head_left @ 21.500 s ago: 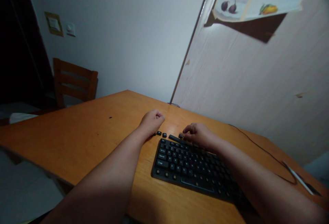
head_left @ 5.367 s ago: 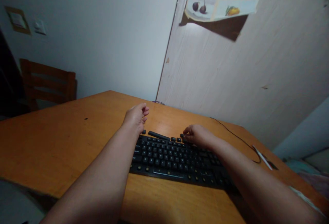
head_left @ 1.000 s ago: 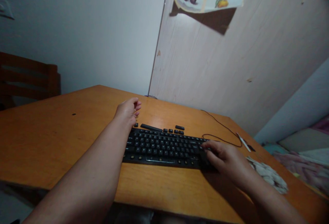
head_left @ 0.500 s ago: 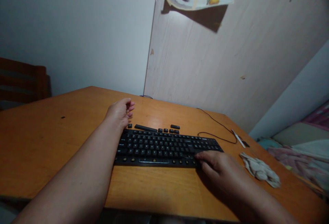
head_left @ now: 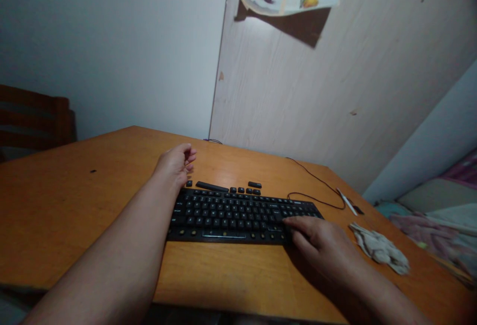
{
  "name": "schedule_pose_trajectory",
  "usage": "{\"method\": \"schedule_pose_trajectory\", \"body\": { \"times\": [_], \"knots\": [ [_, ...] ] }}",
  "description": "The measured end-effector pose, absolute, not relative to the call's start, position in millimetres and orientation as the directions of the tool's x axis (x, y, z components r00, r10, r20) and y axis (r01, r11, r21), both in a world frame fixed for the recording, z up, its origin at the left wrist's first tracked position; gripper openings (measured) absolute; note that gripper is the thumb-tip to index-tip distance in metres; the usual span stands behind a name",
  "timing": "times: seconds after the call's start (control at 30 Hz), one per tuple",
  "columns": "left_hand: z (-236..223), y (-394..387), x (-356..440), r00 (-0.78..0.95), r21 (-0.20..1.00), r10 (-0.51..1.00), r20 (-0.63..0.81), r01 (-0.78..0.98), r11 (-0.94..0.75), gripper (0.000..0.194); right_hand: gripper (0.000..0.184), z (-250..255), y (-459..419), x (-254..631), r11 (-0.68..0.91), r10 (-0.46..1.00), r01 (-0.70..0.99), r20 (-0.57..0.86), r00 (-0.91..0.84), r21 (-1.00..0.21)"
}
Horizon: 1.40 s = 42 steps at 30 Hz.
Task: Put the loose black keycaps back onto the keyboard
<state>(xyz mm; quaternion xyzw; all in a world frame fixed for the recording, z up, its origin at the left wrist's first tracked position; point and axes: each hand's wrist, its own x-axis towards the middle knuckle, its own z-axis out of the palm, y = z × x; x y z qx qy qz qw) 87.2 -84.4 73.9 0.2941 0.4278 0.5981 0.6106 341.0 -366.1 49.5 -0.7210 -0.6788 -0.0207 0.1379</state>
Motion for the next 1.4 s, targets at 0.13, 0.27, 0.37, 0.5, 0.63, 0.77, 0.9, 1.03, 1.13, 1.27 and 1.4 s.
{"method": "schedule_pose_trajectory", "body": {
  "times": [0.13,0.27,0.37,0.5,0.63,0.77,0.9,1.03,1.13,1.27,1.4],
  "knots": [
    [73,-85,88,-0.093,0.878,0.981,-0.17,-0.467,0.108,0.006,0.034,65,-345,347,-0.007,0.973,0.977,0.222,0.056,-0.215],
    [75,-88,88,-0.1,0.883,0.981,-0.165,-0.459,0.102,0.009,0.029,79,-301,356,-0.017,0.987,0.976,0.155,0.051,-0.215],
    [76,-89,88,-0.098,0.886,0.983,-0.153,-0.454,0.093,0.011,0.029,81,-260,362,-0.069,0.991,0.984,0.101,0.086,-0.166],
    [77,-89,88,-0.098,0.883,0.982,-0.162,-0.458,0.1,0.009,0.025,74,-213,367,-0.089,0.994,0.985,0.048,0.097,-0.149],
    [78,-89,87,-0.088,0.88,0.982,-0.165,-0.463,0.106,0.007,0.023,65,-187,367,-0.098,0.995,0.984,-0.015,0.097,-0.149],
    [78,-89,87,-0.081,0.877,0.984,-0.158,-0.47,0.102,0.008,0.023,58,-177,365,-0.1,0.994,0.982,-0.053,0.093,-0.161],
    [77,-89,88,-0.075,0.883,0.985,-0.156,-0.459,0.105,0.01,0.022,57,-176,366,-0.103,0.994,0.982,-0.05,0.096,-0.158],
    [76,-88,88,-0.082,0.89,0.985,-0.151,-0.445,0.099,0.011,0.024,69,-192,368,-0.079,0.997,0.983,-0.02,0.077,-0.167],
    [76,-88,89,-0.082,0.891,0.984,-0.155,-0.441,0.104,0.009,0.026,83,-220,366,-0.046,0.999,0.982,-0.003,0.046,-0.182],
    [76,-88,90,-0.078,0.893,0.984,-0.158,-0.436,0.109,0.008,0.021,96,-268,358,0.022,1.0,0.983,-0.008,-0.024,-0.183],
    [75,-88,90,-0.07,0.892,0.988,-0.137,-0.444,0.092,0.01,0.015,93,-308,351,0.078,0.996,0.994,-0.04,-0.081,-0.079]
  ]
}}
